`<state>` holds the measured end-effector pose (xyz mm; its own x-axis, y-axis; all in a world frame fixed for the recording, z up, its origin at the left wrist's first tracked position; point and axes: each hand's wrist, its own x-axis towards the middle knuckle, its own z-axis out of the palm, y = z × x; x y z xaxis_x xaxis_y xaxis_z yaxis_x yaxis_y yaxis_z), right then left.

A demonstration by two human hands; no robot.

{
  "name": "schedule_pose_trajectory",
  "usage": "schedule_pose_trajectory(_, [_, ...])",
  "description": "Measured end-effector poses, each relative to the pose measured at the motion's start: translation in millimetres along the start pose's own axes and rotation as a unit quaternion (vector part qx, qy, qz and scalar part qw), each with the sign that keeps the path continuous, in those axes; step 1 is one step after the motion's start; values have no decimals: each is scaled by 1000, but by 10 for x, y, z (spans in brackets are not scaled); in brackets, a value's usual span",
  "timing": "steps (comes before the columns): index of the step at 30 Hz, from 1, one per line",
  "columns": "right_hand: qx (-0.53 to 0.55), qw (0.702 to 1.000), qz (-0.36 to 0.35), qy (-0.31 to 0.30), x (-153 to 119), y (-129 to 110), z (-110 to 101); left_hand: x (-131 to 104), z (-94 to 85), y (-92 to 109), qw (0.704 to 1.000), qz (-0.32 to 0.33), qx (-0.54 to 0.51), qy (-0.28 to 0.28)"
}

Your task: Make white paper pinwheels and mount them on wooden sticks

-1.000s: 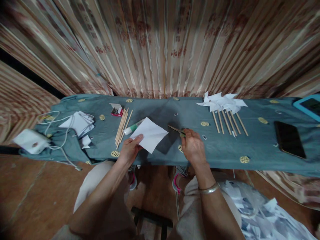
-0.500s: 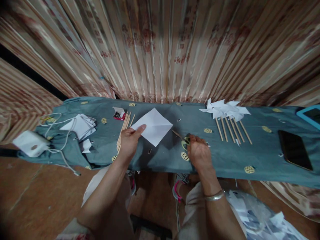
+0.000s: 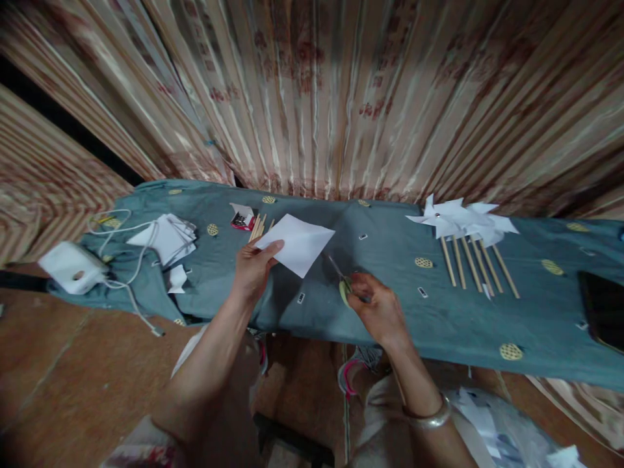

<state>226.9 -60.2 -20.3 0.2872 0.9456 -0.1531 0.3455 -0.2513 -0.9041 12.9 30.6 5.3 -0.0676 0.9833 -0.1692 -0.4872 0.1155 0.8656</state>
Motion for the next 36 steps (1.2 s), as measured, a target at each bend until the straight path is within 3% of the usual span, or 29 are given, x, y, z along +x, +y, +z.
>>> schedule_pose_trajectory(2, [170, 981, 78, -56, -63, -102, 92, 34, -6, 31, 1000, 8, -7, 5])
schedule_pose_trajectory(5, [306, 935, 155, -90, -168, -221, 226, 78, -8, 65, 1000, 12, -15, 19])
schedule_pose_trajectory(8, [353, 910, 183, -115, -263, -278, 320, 103, -15, 86, 999, 18, -13, 26])
schedule_pose_trajectory(14, [371, 893, 206, -148, -379, -395, 352, 83, -4, 123, 1000, 18, -22, 11])
schedule_pose_trajectory(19, [375, 908, 129, -137, -387, -430, 375, 91, -23, 154, 999, 21, -24, 22])
schedule_pose_trajectory(24, [284, 938, 36, -196, -366, -353, 440, 105, -51, 153, 1000, 19, -8, 24])
schedule_pose_trajectory(27, [276, 934, 20, -224, -357, -326, 477, 99, -38, 119, 1000, 18, 11, 13])
schedule_pose_trajectory(36, [247, 949, -8, -194, -315, -319, 504, 56, 3, 24, 999, -3, 41, -16])
